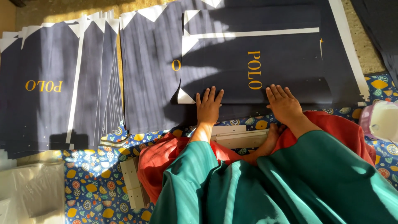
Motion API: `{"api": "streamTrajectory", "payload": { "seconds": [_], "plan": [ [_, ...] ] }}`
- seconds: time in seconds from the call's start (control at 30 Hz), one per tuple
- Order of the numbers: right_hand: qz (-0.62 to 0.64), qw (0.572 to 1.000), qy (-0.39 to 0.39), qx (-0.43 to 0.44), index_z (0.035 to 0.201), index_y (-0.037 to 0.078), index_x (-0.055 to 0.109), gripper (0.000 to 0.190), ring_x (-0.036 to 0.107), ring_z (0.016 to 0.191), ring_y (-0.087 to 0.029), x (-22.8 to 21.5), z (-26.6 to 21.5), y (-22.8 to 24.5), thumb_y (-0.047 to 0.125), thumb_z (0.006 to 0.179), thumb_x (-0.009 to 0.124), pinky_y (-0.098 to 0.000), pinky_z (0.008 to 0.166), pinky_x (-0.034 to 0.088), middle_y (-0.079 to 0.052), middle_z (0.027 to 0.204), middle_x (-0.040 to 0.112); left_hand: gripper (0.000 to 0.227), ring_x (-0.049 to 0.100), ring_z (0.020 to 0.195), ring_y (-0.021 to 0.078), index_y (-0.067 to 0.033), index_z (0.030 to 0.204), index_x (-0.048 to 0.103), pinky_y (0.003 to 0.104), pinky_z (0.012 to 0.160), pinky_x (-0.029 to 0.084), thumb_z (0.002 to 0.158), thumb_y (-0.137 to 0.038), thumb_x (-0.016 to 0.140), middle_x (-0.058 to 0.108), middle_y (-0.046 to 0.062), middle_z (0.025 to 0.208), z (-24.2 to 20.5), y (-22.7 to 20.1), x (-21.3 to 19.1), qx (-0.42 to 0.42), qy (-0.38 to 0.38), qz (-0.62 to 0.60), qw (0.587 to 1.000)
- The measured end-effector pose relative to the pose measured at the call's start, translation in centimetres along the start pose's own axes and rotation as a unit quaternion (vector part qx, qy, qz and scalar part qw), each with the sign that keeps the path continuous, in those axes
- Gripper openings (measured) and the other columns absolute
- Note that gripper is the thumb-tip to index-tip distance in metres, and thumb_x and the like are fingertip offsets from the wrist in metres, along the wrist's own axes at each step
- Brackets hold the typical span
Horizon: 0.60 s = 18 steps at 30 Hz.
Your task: The person applies glue to paper strips using a small stick and attaches them to large paper sheets, then folds the sheets.
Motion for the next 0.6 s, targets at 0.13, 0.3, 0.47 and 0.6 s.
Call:
{"api": "streamTrajectory", "payload": {
  "seconds": [0.13,0.3,0.47,0.6],
  "plan": [
    [-0.002,1.000,0.022,-0.008,0.166,0.010,0.036,0.075,0.047,0.150,-0.030,1.3,0.3,-0.1,0.049,0.103,0.049,-0.0513,0.127,0.031,-0.016,0.161,0.050,0.060,0.036,0.152,0.0310,-0.0322,0.158,0.040,0.067,0.123,0.014,0.102,-0.032,0.061,0.043,0.011,0.161,-0.2,0.2,0.3,-0.002,-0.004,-0.002,1.000],
    [-0.012,1.000,-0.012,-0.024,0.164,0.009,0.040,0.071,0.047,0.150,-0.029,0.4,1.1,-0.1,0.045,0.104,0.050,-0.0510,0.130,0.028,-0.015,0.159,0.052,0.054,0.036,0.152,0.0328,-0.0316,0.158,0.039,0.066,0.121,0.016,0.106,-0.026,0.054,0.043,0.013,0.160,-1.4,-0.3,-0.3,-0.029,0.029,0.022,0.999],
    [0.009,0.997,-0.060,-0.038,0.162,0.009,0.045,0.070,0.050,0.148,-0.031,0.1,2.0,-0.4,0.044,0.102,0.054,-0.0516,0.127,0.032,-0.016,0.158,0.055,0.059,0.033,0.153,0.0332,-0.0313,0.160,0.034,0.066,0.120,0.015,0.105,-0.018,0.050,0.040,0.015,0.162,-2.4,-0.9,-2.1,-0.046,0.063,0.052,0.996],
    [0.044,0.999,0.013,-0.016,0.165,0.008,0.037,0.072,0.041,0.153,-0.033,0.9,1.7,-0.9,0.043,0.104,0.051,-0.0539,0.129,0.026,-0.018,0.164,0.046,0.065,0.026,0.157,0.0340,-0.0287,0.164,0.027,0.068,0.122,0.007,0.105,-0.014,0.050,0.031,0.016,0.168,-1.7,-0.9,-1.9,-0.039,0.048,0.059,0.996]
  ]
}}
Point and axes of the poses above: each hand's wrist, its own z-axis towards the middle knuckle, its own x-axis out of the palm, y = z × x, the point moved 4 cm from there along z, towards the middle knuckle
